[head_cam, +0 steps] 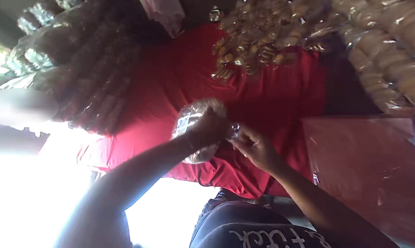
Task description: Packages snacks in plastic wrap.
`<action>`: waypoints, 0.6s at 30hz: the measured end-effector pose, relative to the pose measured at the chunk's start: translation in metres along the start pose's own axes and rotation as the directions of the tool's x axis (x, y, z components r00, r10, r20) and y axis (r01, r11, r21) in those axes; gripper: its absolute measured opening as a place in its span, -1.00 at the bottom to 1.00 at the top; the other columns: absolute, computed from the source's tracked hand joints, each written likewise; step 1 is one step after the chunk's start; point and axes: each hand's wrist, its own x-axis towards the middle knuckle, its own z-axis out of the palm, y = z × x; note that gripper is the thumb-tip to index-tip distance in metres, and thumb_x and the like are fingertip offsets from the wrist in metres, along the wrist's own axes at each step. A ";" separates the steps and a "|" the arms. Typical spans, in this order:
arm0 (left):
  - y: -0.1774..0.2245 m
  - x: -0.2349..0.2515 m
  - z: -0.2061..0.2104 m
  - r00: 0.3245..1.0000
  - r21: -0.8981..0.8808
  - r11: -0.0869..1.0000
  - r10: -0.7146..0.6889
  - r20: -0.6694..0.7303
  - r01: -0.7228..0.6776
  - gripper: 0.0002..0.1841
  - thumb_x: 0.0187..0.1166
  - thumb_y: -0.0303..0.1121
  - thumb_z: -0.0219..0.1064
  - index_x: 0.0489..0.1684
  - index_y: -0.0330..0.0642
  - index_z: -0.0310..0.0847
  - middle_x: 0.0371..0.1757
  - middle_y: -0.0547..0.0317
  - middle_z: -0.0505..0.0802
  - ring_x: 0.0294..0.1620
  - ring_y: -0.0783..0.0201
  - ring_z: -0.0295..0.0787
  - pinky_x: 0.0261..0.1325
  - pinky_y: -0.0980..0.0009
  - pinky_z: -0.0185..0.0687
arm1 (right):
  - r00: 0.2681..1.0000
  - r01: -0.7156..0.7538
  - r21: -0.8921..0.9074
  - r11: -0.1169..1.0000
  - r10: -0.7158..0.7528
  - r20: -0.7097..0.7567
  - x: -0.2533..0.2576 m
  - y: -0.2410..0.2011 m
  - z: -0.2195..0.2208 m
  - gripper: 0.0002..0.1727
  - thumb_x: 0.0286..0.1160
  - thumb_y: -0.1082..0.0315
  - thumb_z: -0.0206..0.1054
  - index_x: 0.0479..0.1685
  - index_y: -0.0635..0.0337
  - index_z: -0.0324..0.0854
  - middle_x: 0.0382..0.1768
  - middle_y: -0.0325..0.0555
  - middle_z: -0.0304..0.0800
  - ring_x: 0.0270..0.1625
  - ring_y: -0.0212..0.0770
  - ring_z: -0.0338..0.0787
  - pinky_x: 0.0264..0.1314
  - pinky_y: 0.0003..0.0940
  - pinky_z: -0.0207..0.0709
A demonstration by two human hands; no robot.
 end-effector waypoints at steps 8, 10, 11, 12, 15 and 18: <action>-0.080 -0.096 0.038 0.647 -0.638 0.698 -0.656 -0.389 0.325 -0.62 0.55 -0.52 0.35 0.28 -0.56 0.56 0.22 -0.45 0.75 0.39 -0.30 0.63 0.59 -0.17 0.34 | 0.998 -0.050 -0.391 0.919 0.057 0.008 0.023 0.041 -0.001 -0.41 0.66 0.22 0.20 0.58 0.41 0.35 0.45 0.23 0.60 0.45 -0.04 0.66 0.48 -0.12 0.55; -0.091 -0.107 0.120 0.491 -0.860 0.484 -0.795 -0.356 0.160 -0.68 0.62 -0.57 0.20 0.27 -0.54 0.57 0.19 -0.34 0.77 0.32 -0.06 0.69 0.49 0.01 0.49 | 0.958 -0.084 -0.559 0.825 0.220 0.182 0.033 0.064 0.027 -0.20 0.67 0.04 0.20 0.76 0.41 0.15 0.74 0.34 0.22 0.79 0.20 0.24 0.82 0.07 0.09; -0.093 -0.110 0.154 0.417 -0.938 0.346 -0.857 -0.303 0.031 -0.70 0.67 -0.55 0.09 0.22 -0.59 0.56 0.12 -0.27 0.78 0.22 0.12 0.71 0.41 0.18 0.55 | 0.920 -0.048 -0.652 0.757 0.288 0.267 0.041 0.068 0.047 -0.11 0.67 -0.09 0.17 0.81 0.39 0.07 0.79 0.37 0.07 0.85 0.29 0.05 0.87 0.20 -0.15; -0.092 -0.112 0.180 0.363 -0.975 0.195 -0.905 -0.221 -0.107 -0.68 0.75 -0.52 0.00 0.21 -0.63 0.52 0.05 -0.18 0.77 0.11 0.31 0.70 0.32 0.36 0.58 | 0.868 0.005 -0.738 0.674 0.364 0.338 0.049 0.067 0.070 -0.04 0.67 -0.22 0.10 0.85 0.34 -0.02 0.83 0.37 -0.07 0.88 0.32 -0.09 0.86 0.29 -0.32; -0.086 -0.120 0.226 0.336 -0.913 -0.169 -0.941 0.037 -0.372 -0.61 0.89 -0.36 -0.16 0.30 -0.56 0.40 0.00 0.02 0.72 -0.01 0.54 0.67 0.18 0.53 0.62 | 0.708 0.202 -0.851 0.484 0.528 0.469 0.070 0.062 0.145 0.01 0.64 -0.43 -0.14 0.94 0.04 -0.20 0.90 0.18 -0.29 0.93 0.18 -0.36 0.79 0.46 -0.68; -0.089 -0.128 0.247 0.325 -0.848 -0.250 -0.940 0.098 -0.467 -0.62 0.88 -0.35 -0.20 0.20 -0.47 0.46 -0.06 0.16 0.73 -0.02 0.59 0.67 0.17 0.57 0.61 | 0.733 0.346 -0.863 0.369 0.467 0.494 0.058 0.075 0.184 -0.03 0.66 -0.41 -0.19 0.91 0.09 -0.05 0.90 0.12 -0.16 0.93 0.14 -0.26 0.80 0.44 -0.59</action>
